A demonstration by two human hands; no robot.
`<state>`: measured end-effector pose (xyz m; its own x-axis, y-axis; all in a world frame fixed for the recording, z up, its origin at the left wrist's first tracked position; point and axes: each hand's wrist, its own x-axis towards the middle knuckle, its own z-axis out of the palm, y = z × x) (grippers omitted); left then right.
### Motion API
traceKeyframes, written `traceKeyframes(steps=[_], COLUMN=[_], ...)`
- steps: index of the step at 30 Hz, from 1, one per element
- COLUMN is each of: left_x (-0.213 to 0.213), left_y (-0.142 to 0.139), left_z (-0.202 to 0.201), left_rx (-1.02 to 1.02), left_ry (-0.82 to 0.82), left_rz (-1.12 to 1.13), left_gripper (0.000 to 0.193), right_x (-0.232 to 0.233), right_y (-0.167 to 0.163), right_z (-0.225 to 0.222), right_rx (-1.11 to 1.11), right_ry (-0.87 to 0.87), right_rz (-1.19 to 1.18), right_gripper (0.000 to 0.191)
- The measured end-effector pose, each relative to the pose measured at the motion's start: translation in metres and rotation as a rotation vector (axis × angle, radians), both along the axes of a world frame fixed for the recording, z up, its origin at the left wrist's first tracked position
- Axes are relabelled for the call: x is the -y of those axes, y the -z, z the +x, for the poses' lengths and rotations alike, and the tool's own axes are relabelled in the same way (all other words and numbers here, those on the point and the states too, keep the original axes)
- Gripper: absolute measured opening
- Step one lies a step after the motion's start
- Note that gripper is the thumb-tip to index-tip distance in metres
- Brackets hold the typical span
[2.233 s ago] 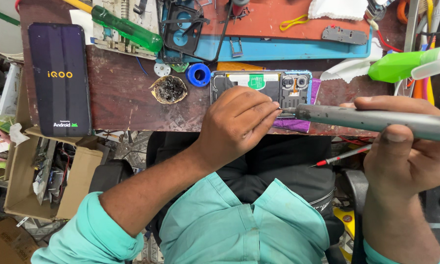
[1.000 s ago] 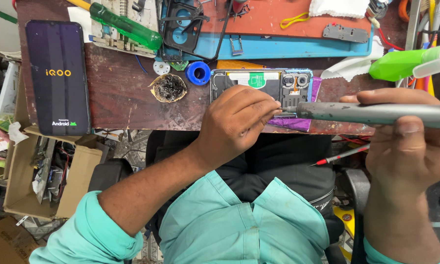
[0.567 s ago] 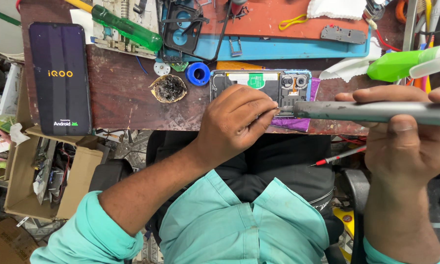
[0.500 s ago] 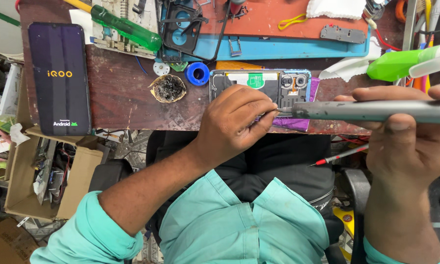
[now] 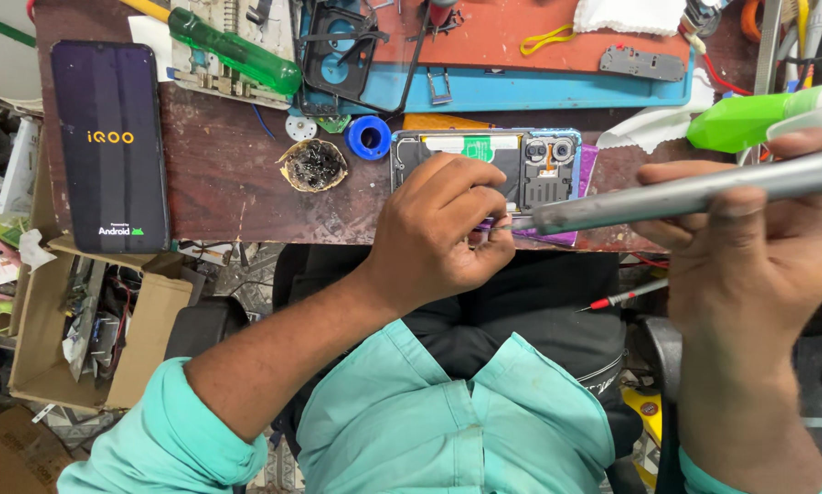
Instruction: The person handles a disassembled smartphone, then uses a hot air gun to apply heat to the internal components near the camera module. The device remains open on the workbench throughout the clip.
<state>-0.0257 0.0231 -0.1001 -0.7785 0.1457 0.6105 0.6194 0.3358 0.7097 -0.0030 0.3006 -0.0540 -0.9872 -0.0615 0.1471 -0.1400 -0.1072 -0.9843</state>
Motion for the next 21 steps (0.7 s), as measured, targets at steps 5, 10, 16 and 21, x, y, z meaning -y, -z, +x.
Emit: traceKeyframes(steps=[5, 10, 16, 21], left_x=[-0.002, -0.003, -0.003, -0.002], left_y=[0.0, -0.001, -0.004, -0.002], left_z=[0.001, -0.001, -0.002, -0.003], left_rx=[0.004, -0.028, -0.142, -0.133], left_ry=[-0.041, -0.014, -0.017, 0.036], left_rz=[-0.006, -0.036, -0.194, -0.224], left_gripper=[0.016, 0.016, 0.016, 0.016], right_x=[-0.003, -0.008, -0.022, -0.029], right_y=[-0.013, -0.036, -0.016, 0.01], right_z=[-0.013, -0.02, -0.016, -0.014], right_rx=[0.156, 0.199, -0.262, -0.433], right_ry=[0.157, 0.3, 0.236, 0.254], right_rz=[-0.279, -0.357, 0.21, 0.462], right_gripper=[0.03, 0.044, 0.04, 0.045])
